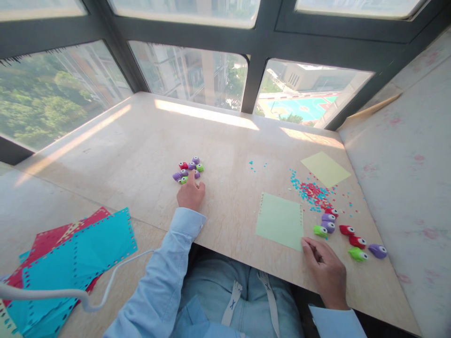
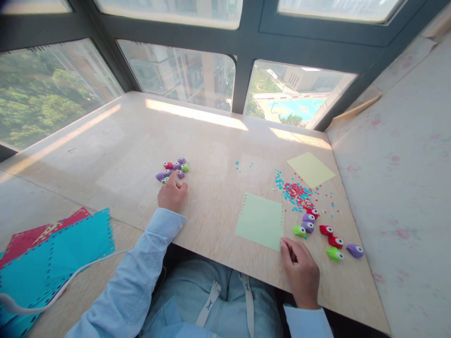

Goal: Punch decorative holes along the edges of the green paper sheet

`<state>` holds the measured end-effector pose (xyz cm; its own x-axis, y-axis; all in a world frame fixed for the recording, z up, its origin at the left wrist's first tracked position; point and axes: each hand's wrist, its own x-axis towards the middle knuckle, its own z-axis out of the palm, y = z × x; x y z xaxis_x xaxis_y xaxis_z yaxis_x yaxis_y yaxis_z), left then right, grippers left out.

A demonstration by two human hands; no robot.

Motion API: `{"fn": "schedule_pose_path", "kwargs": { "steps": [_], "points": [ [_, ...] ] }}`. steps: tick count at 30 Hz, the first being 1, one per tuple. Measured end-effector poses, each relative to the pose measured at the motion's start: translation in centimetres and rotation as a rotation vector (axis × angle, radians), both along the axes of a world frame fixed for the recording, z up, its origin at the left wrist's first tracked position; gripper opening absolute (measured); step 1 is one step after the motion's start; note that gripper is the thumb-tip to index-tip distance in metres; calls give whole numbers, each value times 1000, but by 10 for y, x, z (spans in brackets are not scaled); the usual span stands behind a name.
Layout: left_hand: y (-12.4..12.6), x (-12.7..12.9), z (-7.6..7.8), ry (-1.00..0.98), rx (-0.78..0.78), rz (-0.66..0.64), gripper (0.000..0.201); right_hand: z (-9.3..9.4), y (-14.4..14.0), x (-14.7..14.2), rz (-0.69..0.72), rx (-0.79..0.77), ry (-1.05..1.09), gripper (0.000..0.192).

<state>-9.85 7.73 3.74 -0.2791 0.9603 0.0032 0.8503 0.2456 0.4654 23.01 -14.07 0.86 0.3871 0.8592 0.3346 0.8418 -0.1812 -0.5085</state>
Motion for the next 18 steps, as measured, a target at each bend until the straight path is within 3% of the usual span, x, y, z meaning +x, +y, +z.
{"fn": "schedule_pose_path", "kwargs": {
  "steps": [5,18],
  "points": [
    [4,0,7,23,-84,-7,75,-3,-1,1,1,4,-6,48],
    [9,-2,6,56,-141,-73,68,-7,-1,3,4,20,-12,49]
  ]
}}
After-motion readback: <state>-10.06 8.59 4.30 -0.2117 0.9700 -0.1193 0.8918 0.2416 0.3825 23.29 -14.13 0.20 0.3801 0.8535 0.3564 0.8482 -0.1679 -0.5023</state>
